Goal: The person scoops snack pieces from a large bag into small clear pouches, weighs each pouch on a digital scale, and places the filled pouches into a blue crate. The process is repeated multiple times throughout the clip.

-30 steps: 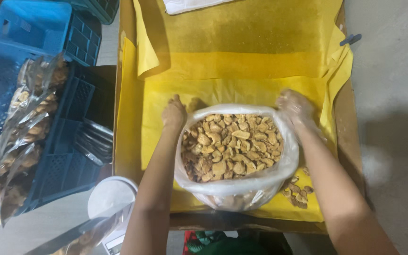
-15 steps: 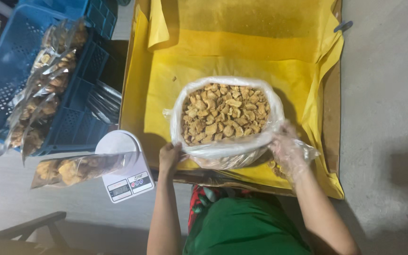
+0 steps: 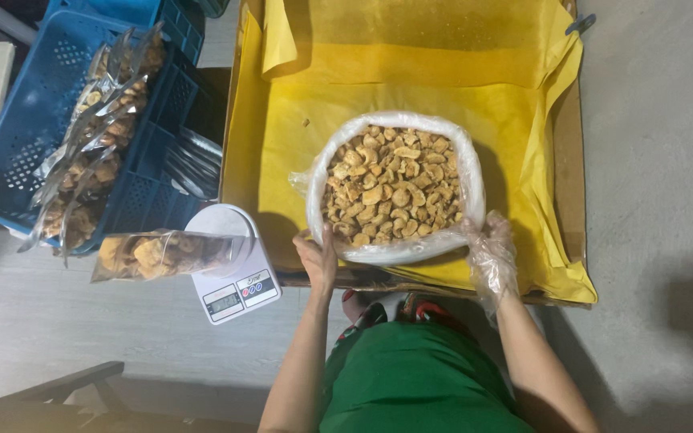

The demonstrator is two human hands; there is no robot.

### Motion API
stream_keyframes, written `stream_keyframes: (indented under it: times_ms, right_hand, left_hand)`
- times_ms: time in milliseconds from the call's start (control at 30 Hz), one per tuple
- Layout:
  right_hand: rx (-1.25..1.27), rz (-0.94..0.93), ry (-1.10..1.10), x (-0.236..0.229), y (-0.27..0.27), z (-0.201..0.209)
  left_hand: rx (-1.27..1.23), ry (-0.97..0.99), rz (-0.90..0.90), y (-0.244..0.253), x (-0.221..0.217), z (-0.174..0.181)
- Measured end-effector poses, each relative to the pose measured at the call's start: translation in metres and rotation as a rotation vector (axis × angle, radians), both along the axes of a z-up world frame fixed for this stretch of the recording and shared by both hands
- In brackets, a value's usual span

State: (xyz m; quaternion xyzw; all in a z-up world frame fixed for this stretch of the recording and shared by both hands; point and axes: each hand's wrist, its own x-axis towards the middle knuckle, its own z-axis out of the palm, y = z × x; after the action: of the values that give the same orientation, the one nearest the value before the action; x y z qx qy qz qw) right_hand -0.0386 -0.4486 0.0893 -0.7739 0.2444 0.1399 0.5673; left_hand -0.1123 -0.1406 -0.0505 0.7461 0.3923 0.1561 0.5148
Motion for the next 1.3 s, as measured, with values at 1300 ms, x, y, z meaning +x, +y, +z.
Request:
stream_keyframes:
  times_ms: [1300]
  right_hand:
    - [-0.127, 0.286, -0.087, 0.084, -0.002, 0.048]
  left_hand:
    - [-0.092, 0.041, -0.147, 0.123, 0.082, 0.022]
